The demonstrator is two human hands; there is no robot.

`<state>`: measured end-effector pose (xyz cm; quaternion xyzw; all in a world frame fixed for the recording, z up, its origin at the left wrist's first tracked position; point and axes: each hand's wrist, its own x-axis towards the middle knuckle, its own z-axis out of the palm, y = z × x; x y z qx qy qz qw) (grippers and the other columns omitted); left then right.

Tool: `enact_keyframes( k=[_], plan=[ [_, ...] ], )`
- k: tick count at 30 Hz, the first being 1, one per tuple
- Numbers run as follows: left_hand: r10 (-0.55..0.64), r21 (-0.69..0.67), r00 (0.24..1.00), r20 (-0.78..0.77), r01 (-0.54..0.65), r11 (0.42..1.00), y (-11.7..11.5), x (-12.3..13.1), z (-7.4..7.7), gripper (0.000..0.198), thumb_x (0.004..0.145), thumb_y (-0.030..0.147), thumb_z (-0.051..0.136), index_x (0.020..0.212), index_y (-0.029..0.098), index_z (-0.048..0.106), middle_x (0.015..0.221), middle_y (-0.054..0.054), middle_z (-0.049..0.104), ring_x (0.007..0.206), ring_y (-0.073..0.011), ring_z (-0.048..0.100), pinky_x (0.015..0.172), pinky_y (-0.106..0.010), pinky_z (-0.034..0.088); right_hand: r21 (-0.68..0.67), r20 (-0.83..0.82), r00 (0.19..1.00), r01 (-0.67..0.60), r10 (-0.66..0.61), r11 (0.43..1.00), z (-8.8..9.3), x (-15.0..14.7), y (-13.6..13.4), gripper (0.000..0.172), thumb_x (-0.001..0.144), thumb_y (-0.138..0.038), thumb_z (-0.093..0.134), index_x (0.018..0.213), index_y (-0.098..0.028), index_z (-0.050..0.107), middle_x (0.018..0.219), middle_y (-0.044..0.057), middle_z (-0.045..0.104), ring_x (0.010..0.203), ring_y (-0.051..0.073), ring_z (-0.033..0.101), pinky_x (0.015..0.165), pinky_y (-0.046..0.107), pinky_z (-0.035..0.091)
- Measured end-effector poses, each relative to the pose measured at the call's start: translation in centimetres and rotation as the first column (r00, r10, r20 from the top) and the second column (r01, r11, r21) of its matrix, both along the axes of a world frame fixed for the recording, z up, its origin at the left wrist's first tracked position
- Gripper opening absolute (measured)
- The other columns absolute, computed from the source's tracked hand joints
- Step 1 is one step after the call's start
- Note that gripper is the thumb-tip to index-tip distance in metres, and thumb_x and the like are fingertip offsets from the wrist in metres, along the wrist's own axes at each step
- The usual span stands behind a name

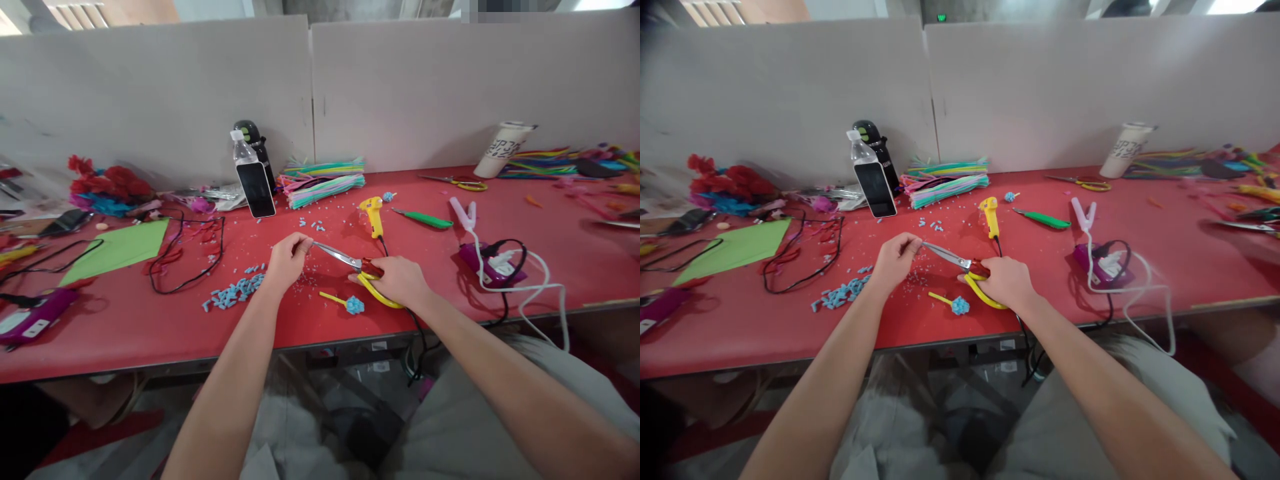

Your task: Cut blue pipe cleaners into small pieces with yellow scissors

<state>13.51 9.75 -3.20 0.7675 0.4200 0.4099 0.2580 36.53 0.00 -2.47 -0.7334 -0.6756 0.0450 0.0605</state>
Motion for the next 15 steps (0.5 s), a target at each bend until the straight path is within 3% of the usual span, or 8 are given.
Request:
enact_keyframes(
  k=[15],
  plan=[
    [-0.012,0.01,1.0,-0.016,0.012,1.0,-0.01,-0.02,0.11,0.029,0.088,0.041,0.047,0.074,0.017,0.056,0.065,0.0,0.055,0.061,-0.0119,0.048,0.061,-0.024,0.038,-0.001,-0.012,1.0,-0.001,0.001,1.0,-0.04,0.01,-0.07,0.058,0.072,-0.079,0.041,0.076,-0.026,0.066,0.077,0.005,0.069,0.074,0.023,0.064,0.055,0.027,0.035]
  ],
)
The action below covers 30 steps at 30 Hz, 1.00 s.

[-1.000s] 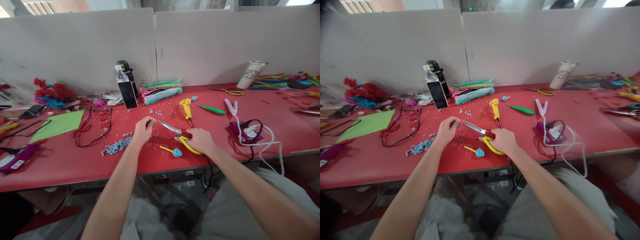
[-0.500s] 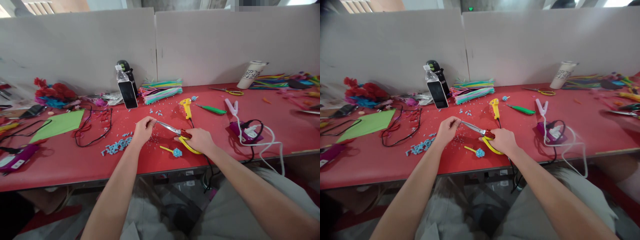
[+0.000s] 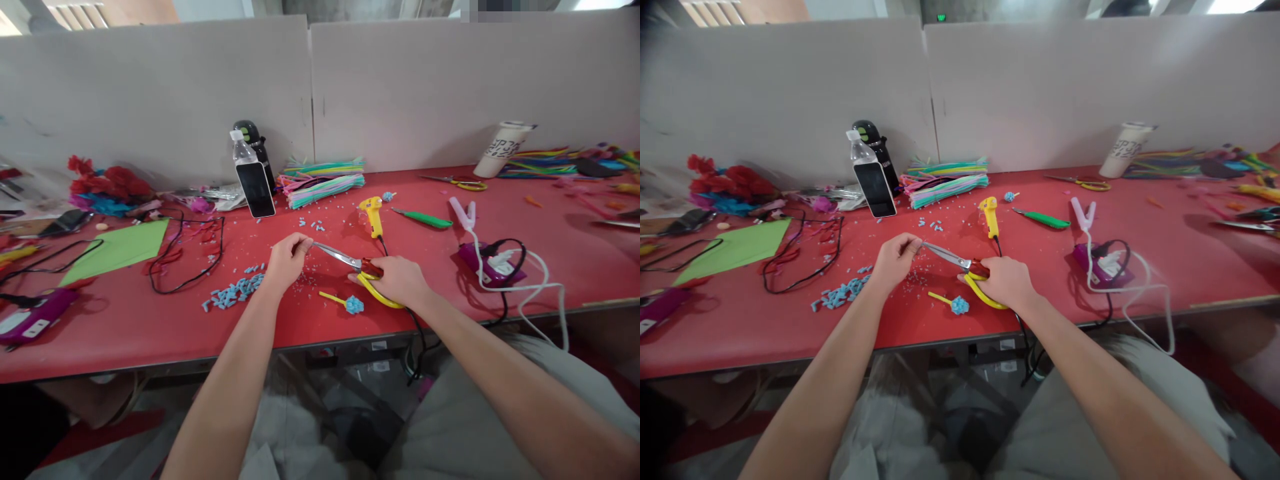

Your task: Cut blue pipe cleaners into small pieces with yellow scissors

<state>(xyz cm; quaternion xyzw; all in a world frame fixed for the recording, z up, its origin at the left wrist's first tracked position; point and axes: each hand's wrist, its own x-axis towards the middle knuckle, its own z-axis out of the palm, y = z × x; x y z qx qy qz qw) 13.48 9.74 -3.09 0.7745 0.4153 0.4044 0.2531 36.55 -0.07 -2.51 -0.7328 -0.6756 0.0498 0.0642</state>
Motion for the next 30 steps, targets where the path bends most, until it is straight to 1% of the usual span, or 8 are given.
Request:
enact_keyframes(
  k=[8,14,21,30],
  plan=[
    [-0.007,0.004,1.0,-0.007,0.007,1.0,0.0,0.02,-0.02,0.03,0.088,0.042,0.046,0.074,0.018,0.056,0.065,0.0,0.055,0.061,-0.0121,0.049,0.061,-0.024,0.038,0.004,0.023,1.0,-0.001,0.0,1.0,0.09,-0.01,0.12,0.063,0.07,-0.082,0.037,0.074,-0.025,0.065,0.076,0.006,0.068,0.074,0.023,0.064,0.053,0.027,0.032],
    [0.01,-0.011,1.0,0.02,-0.01,1.0,0.01,0.04,0.01,0.029,0.087,0.041,0.047,0.074,0.017,0.057,0.065,0.0,0.056,0.062,-0.0124,0.05,0.061,-0.024,0.039,0.007,0.001,1.0,0.025,-0.025,1.0,0.07,-0.01,0.06,0.061,0.072,-0.08,0.038,0.076,-0.025,0.065,0.077,0.006,0.069,0.073,0.023,0.064,0.053,0.027,0.032],
    [0.005,-0.005,1.0,0.019,-0.005,1.0,0.03,0.0,-0.03,0.027,0.088,0.04,0.048,0.075,0.017,0.058,0.066,-0.001,0.057,0.062,-0.0122,0.051,0.062,-0.024,0.04,0.021,0.004,1.0,0.002,-0.002,1.0,-0.17,0.16,-0.13,0.062,0.072,-0.08,0.037,0.076,-0.024,0.064,0.076,0.006,0.068,0.072,0.022,0.063,0.053,0.026,0.03],
    [0.007,-0.007,1.0,0.016,-0.007,1.0,0.15,0.0,-0.13,0.028,0.087,0.04,0.048,0.075,0.017,0.058,0.067,-0.001,0.057,0.062,-0.0124,0.051,0.062,-0.024,0.04,-0.006,0.012,1.0,0.005,-0.005,1.0,0.08,0.12,0.24,0.062,0.071,-0.081,0.037,0.071,-0.024,0.063,0.076,0.006,0.068,0.073,0.022,0.063,0.053,0.026,0.031]
  ],
)
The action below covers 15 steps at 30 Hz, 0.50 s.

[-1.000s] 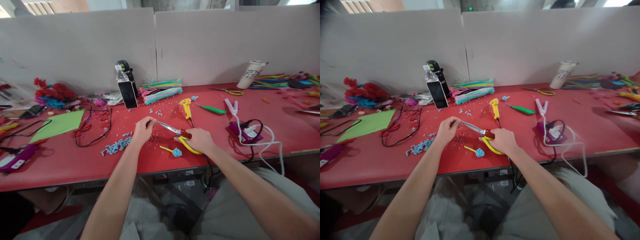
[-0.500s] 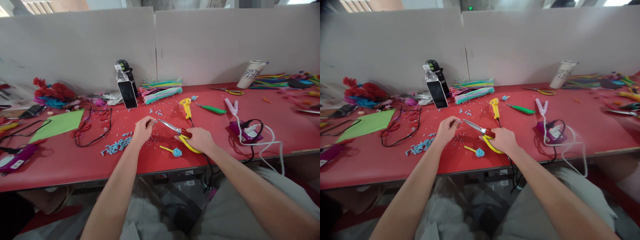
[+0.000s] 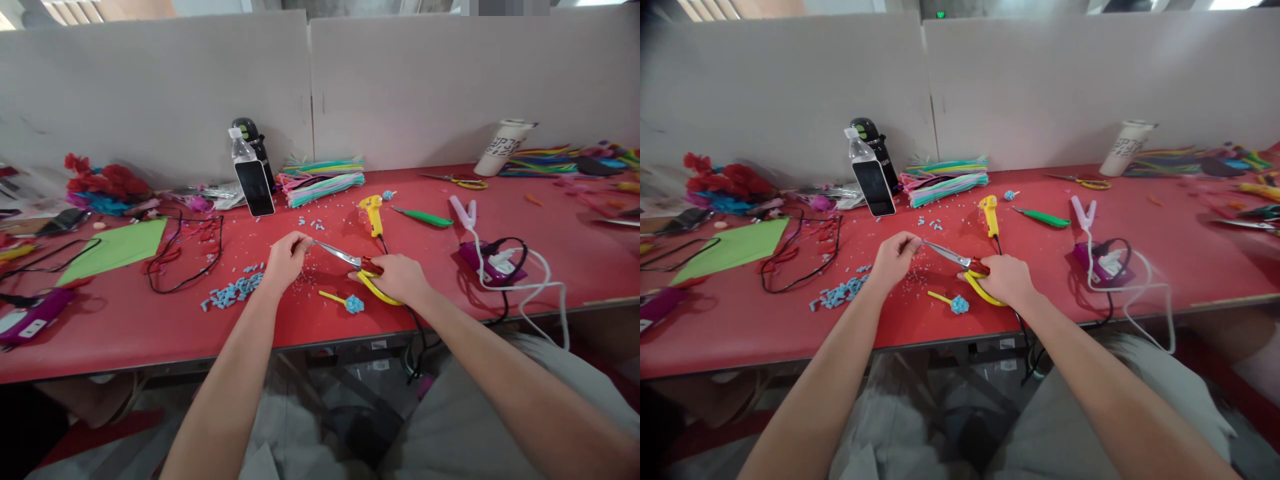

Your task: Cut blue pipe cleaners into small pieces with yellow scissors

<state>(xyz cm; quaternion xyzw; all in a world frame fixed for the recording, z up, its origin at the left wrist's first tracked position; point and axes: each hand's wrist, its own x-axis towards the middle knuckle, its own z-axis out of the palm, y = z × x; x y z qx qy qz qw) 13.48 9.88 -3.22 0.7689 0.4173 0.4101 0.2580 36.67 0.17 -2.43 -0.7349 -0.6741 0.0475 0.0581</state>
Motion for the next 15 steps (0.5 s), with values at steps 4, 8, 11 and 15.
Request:
enact_keyframes(
  k=[4,8,11,15],
  plan=[
    [0.012,-0.011,1.0,0.012,-0.012,1.0,0.05,-0.02,-0.08,0.028,0.087,0.041,0.048,0.076,0.017,0.058,0.067,-0.001,0.058,0.061,-0.012,0.051,0.061,-0.024,0.039,0.008,-0.015,1.0,0.008,-0.008,1.0,-0.01,0.05,-0.02,0.062,0.071,-0.081,0.038,0.073,-0.025,0.064,0.075,0.005,0.068,0.073,0.022,0.064,0.051,0.027,0.029],
    [0.012,-0.02,1.0,0.015,-0.012,1.0,-0.08,0.03,0.06,0.031,0.087,0.043,0.047,0.072,0.017,0.055,0.064,0.0,0.053,0.059,-0.0112,0.047,0.058,-0.023,0.036,0.031,-0.05,0.999,-0.001,0.003,1.0,-0.05,0.08,-0.32,0.06,0.071,-0.079,0.04,0.076,-0.024,0.064,0.074,0.005,0.068,0.071,0.021,0.063,0.051,0.026,0.028],
    [0.02,-0.034,1.0,0.024,-0.019,0.999,-0.38,0.15,0.38,0.035,0.089,0.044,0.043,0.068,0.017,0.05,0.061,0.001,0.049,0.058,-0.0109,0.045,0.057,-0.023,0.034,0.038,-0.061,0.998,-0.01,0.013,0.999,-0.06,0.08,-0.48,0.058,0.072,-0.078,0.041,0.074,-0.025,0.063,0.073,0.004,0.067,0.069,0.021,0.062,0.051,0.026,0.027],
    [0.031,-0.042,1.0,0.003,-0.031,0.999,-0.75,0.29,0.7,0.037,0.091,0.045,0.039,0.066,0.018,0.046,0.059,0.002,0.044,0.056,-0.0108,0.042,0.056,-0.024,0.032,0.04,-0.056,0.998,-0.014,0.016,0.999,-0.17,0.12,-0.45,0.056,0.073,-0.076,0.041,0.072,-0.024,0.062,0.072,0.004,0.067,0.069,0.021,0.062,0.051,0.026,0.027]
  ],
)
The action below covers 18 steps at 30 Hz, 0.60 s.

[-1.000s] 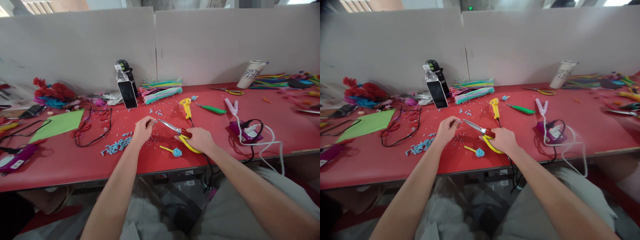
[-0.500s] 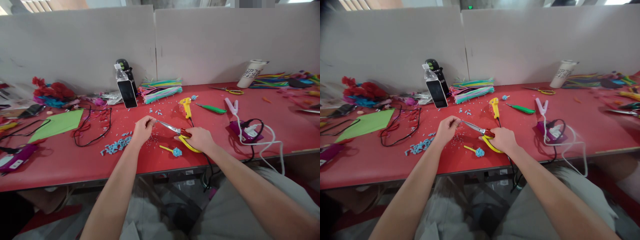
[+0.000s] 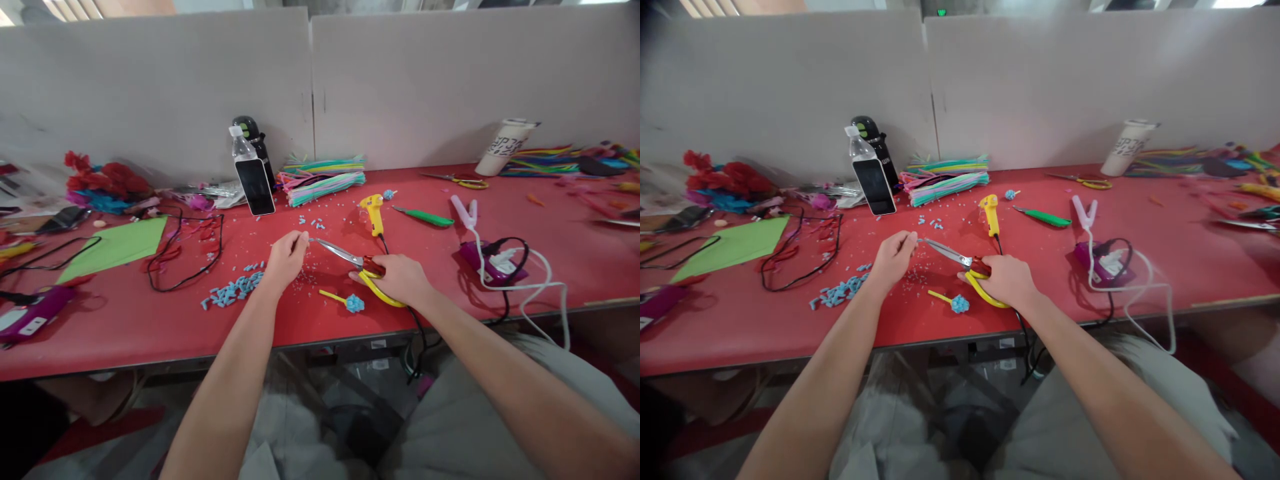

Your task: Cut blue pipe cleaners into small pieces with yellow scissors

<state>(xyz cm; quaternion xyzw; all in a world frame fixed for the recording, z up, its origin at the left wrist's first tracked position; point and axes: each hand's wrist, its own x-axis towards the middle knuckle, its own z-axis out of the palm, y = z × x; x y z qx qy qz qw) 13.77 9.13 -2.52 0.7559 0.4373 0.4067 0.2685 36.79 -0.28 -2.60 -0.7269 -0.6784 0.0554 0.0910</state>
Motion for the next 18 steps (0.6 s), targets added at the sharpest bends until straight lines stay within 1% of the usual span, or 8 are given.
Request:
enact_keyframes(
  k=[11,18],
  plan=[
    [-0.034,-0.004,0.998,-0.05,0.034,0.999,-0.12,0.07,0.18,0.04,0.091,0.047,0.038,0.064,0.018,0.043,0.059,0.003,0.042,0.057,-0.0105,0.042,0.057,-0.025,0.031,-0.006,0.032,0.999,-0.004,0.004,1.0,-0.19,0.07,0.17,0.061,0.071,-0.08,0.04,0.073,-0.024,0.062,0.073,0.005,0.067,0.069,0.021,0.062,0.051,0.025,0.025],
    [-0.045,-0.031,0.998,-0.046,0.044,0.999,-0.36,0.17,0.32,0.04,0.091,0.047,0.038,0.064,0.018,0.043,0.059,0.003,0.042,0.056,-0.0104,0.041,0.057,-0.024,0.031,-0.008,0.051,0.999,0.0,0.001,1.0,-0.17,0.02,0.29,0.061,0.071,-0.081,0.039,0.074,-0.025,0.064,0.076,0.005,0.068,0.072,0.022,0.063,0.052,0.026,0.027]
  ],
)
